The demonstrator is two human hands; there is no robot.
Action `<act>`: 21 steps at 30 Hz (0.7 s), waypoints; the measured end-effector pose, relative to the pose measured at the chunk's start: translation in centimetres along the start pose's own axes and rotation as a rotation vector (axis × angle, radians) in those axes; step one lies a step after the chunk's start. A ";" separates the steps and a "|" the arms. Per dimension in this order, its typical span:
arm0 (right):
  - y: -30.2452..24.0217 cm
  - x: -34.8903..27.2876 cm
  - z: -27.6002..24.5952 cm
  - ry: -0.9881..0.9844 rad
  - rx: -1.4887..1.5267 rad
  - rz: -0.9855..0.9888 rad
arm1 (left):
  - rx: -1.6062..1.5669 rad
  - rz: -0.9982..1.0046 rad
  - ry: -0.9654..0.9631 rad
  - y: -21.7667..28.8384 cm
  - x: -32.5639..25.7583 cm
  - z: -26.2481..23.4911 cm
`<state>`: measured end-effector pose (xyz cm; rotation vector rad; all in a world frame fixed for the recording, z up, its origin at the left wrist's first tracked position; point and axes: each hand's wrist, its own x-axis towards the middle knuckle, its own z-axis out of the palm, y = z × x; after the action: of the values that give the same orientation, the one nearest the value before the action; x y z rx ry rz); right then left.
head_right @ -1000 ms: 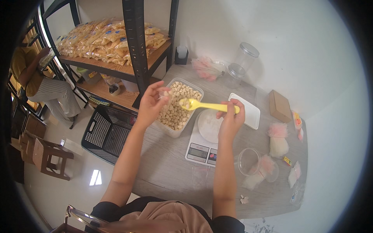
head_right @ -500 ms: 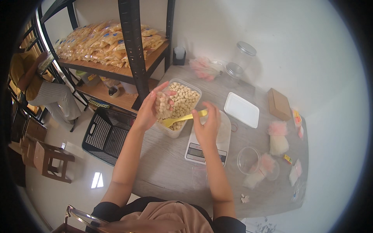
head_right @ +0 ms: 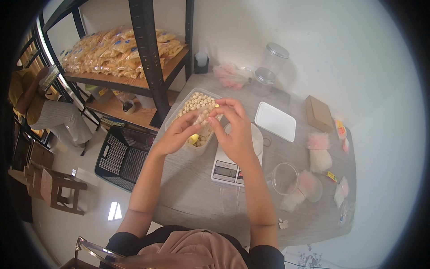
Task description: The person scoops small round snack pieces from a container using a yellow scoop and places them into small clear plastic bags. The person then seals each bag and sets it aside on the table. The process is repeated multiple times throughout the clip.
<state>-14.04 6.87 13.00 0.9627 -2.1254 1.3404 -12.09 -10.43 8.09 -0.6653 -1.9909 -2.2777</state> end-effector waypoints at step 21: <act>-0.7 0.5 0.0 -0.164 0.114 0.141 | 0.379 0.179 0.105 -0.3 0.1 0.2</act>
<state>-13.85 6.49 13.71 1.0153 -2.2974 1.5117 -12.19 -10.17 7.80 -0.6405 -2.1295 -1.7327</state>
